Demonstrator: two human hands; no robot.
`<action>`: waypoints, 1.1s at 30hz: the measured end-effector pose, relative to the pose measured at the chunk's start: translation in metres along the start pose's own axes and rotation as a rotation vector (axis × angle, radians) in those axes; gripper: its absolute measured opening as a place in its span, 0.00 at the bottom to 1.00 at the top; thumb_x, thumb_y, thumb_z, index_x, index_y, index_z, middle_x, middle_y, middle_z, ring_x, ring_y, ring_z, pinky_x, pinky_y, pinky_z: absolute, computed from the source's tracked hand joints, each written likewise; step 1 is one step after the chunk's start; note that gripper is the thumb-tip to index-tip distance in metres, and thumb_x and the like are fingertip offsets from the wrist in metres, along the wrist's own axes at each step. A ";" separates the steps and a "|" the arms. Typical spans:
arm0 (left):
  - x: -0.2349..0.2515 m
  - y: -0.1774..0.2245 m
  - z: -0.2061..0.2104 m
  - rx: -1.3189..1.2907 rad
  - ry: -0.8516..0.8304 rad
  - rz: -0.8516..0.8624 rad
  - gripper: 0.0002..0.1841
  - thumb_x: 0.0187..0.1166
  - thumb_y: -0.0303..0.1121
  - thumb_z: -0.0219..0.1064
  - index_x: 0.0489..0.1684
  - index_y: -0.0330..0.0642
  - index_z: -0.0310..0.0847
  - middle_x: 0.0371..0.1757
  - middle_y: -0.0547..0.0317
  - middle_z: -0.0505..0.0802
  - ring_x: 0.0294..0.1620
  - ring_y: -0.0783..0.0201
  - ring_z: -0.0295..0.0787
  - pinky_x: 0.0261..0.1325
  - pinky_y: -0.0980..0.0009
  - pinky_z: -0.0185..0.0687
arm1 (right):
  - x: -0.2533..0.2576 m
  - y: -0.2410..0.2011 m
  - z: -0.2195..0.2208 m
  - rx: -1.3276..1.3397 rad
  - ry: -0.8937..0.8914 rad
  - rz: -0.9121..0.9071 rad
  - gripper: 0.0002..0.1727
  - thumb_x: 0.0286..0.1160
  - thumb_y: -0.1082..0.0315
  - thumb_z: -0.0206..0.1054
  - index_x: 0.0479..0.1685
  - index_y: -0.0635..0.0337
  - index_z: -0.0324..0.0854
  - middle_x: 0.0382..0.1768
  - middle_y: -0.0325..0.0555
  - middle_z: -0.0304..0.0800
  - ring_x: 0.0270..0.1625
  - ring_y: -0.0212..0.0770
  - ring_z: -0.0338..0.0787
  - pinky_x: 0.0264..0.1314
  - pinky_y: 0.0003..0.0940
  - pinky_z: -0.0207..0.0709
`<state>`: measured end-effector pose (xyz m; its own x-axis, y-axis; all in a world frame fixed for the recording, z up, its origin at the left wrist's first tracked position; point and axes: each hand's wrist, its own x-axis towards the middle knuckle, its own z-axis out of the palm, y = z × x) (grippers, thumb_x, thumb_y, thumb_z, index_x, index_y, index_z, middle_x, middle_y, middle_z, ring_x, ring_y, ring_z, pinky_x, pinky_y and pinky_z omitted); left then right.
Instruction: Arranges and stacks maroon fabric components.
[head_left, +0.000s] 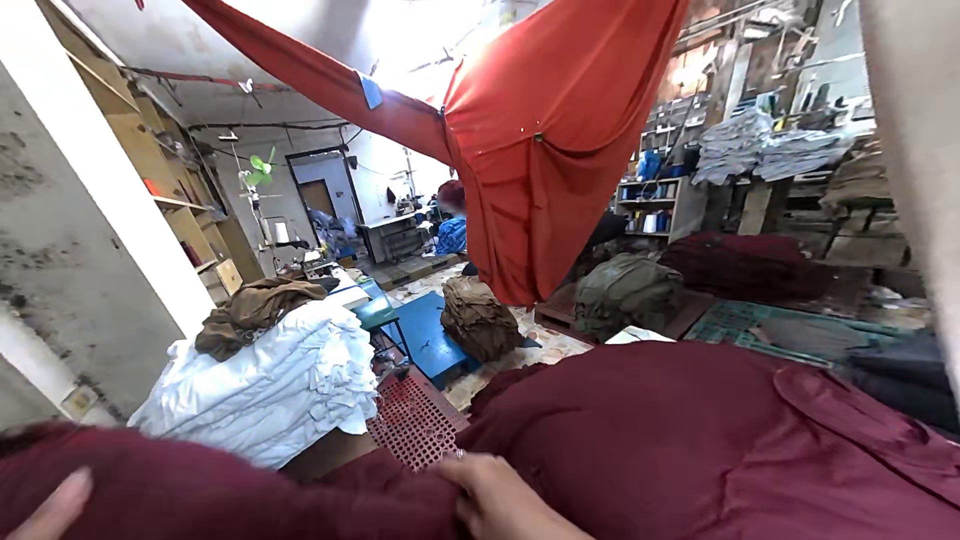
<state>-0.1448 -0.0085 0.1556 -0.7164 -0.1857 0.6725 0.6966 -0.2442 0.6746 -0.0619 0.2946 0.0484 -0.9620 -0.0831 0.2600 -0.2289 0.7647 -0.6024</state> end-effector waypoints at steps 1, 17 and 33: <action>0.017 -0.010 0.014 0.001 -0.002 0.009 0.11 0.85 0.25 0.55 0.62 0.38 0.71 0.51 0.71 0.91 0.56 0.79 0.88 0.67 0.75 0.83 | 0.017 0.005 -0.016 -0.034 0.008 0.034 0.18 0.73 0.76 0.64 0.62 0.60 0.87 0.54 0.59 0.92 0.59 0.61 0.91 0.62 0.67 0.79; -0.044 -0.238 0.267 0.513 -1.055 -0.713 0.45 0.86 0.50 0.63 0.96 0.41 0.41 0.94 0.29 0.43 0.95 0.31 0.38 0.92 0.39 0.45 | 0.029 0.220 -0.235 -0.464 0.813 0.546 0.32 0.80 0.78 0.59 0.87 0.63 0.66 0.86 0.75 0.58 0.80 0.82 0.67 0.66 0.87 0.62; -0.197 -0.201 -0.060 0.651 -1.049 -0.731 0.20 0.89 0.38 0.59 0.72 0.37 0.82 0.71 0.48 0.89 0.72 0.58 0.86 0.78 0.59 0.77 | -0.224 0.218 -0.023 -0.555 0.432 0.681 0.28 0.93 0.52 0.50 0.85 0.54 0.72 0.86 0.66 0.65 0.88 0.73 0.62 0.83 0.81 0.47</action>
<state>-0.1454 0.0204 -0.1305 -0.7560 0.6340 -0.1631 0.2904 0.5480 0.7844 0.1074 0.4945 -0.1233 -0.6997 0.6443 0.3088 0.5644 0.7635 -0.3140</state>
